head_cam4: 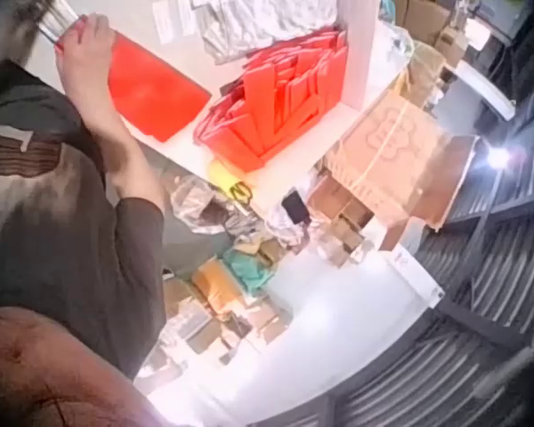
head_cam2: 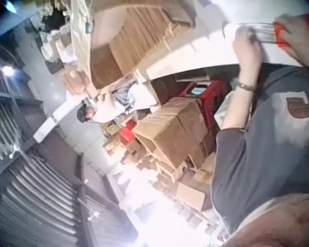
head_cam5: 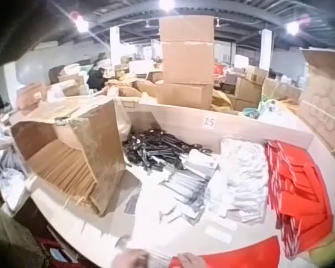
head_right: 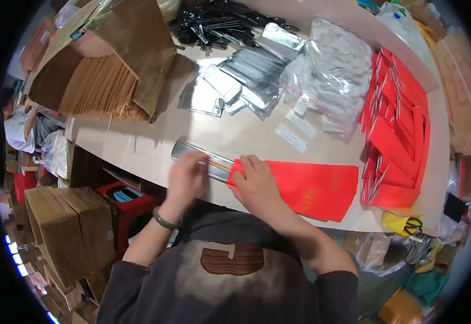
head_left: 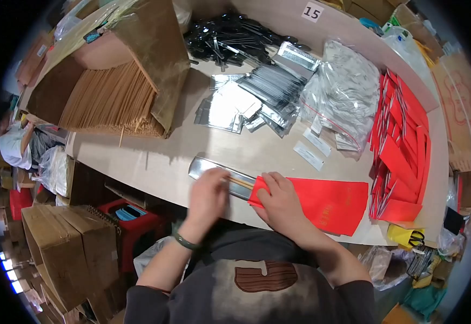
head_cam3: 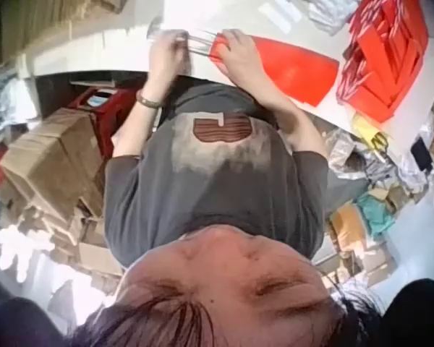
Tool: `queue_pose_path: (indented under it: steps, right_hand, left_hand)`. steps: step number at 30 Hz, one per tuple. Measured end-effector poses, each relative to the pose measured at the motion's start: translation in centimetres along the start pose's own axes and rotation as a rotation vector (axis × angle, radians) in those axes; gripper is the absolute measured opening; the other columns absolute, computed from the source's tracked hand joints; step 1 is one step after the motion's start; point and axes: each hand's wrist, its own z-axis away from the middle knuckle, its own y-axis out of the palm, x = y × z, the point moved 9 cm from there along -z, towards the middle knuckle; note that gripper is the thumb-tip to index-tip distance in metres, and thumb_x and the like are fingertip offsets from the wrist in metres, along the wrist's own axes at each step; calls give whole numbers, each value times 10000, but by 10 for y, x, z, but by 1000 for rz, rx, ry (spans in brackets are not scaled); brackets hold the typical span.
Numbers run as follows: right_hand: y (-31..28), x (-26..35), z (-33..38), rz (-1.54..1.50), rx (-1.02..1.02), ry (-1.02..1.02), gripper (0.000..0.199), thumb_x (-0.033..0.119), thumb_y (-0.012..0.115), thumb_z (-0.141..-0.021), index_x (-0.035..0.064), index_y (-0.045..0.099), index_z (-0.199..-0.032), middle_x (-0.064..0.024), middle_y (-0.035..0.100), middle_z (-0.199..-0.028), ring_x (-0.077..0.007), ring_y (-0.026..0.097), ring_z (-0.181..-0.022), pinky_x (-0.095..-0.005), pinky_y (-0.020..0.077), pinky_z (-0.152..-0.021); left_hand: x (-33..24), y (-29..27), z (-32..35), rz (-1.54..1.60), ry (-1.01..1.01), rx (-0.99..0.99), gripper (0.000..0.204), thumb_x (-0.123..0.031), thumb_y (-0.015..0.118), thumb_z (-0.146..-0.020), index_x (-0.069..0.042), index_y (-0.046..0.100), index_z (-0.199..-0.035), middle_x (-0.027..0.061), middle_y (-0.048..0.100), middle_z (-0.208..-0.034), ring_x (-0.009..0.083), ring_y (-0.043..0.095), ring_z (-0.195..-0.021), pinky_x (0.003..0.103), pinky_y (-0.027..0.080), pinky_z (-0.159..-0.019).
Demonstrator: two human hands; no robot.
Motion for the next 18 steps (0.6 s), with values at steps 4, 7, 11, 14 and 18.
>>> queue_pose_path:
  steps: [4, 7, 11, 14, 18]
  right_hand:
    - [-9, -10, -3, -114, -28, 33, 482, 171, 761, -697, 58, 599, -1137, -209, 571, -1164, -391, 541, -1111, -482, 453, -932]
    - [-12, 0, -4, -235, -60, -140, 351, 147, 728, -706, 121, 651, -1048, -158, 576, -990, -347, 593, -914, -443, 498, -736]
    - [-113, -34, -18, -160, 14, -24, 186, 183, 691, -731, 54, 574, -797, -131, 574, -851, -301, 601, -795, -400, 496, -689]
    - [-199, -131, 12, 50, -2, 165, 213, 184, 707, -800, 66, 643, -965, -138, 605, -979, -334, 608, -931, -419, 499, -796]
    - [-127, -93, 48, 118, 132, 39, 529, 394, 812, -709, 50, 626, -1064, -272, 433, -1397, -444, 399, -1315, -551, 363, -1043]
  left_hand:
    - [-71, 21, 11, 45, 233, 186, 560, -155, 748, -797, -20, 515, -1288, 224, 562, -1236, 379, 562, -1139, 413, 455, -979]
    - [-68, 1, -6, -437, 500, 109, 614, -145, 803, -619, -31, 568, -1176, 203, 591, -1024, 372, 600, -968, 411, 494, -867]
    - [-42, -22, -16, -425, 397, 47, 305, -85, 734, -613, -34, 538, -841, 117, 543, -722, 320, 570, -674, 424, 466, -623]
    - [-4, -21, -21, -129, -159, 240, 246, -90, 708, -681, -21, 539, -845, 92, 558, -707, 242, 552, -636, 362, 470, -618]
    - [-27, 44, 13, 245, -59, 668, 459, -251, 801, -770, 11, 591, -1083, 163, 635, -1029, 255, 632, -918, 358, 514, -834]
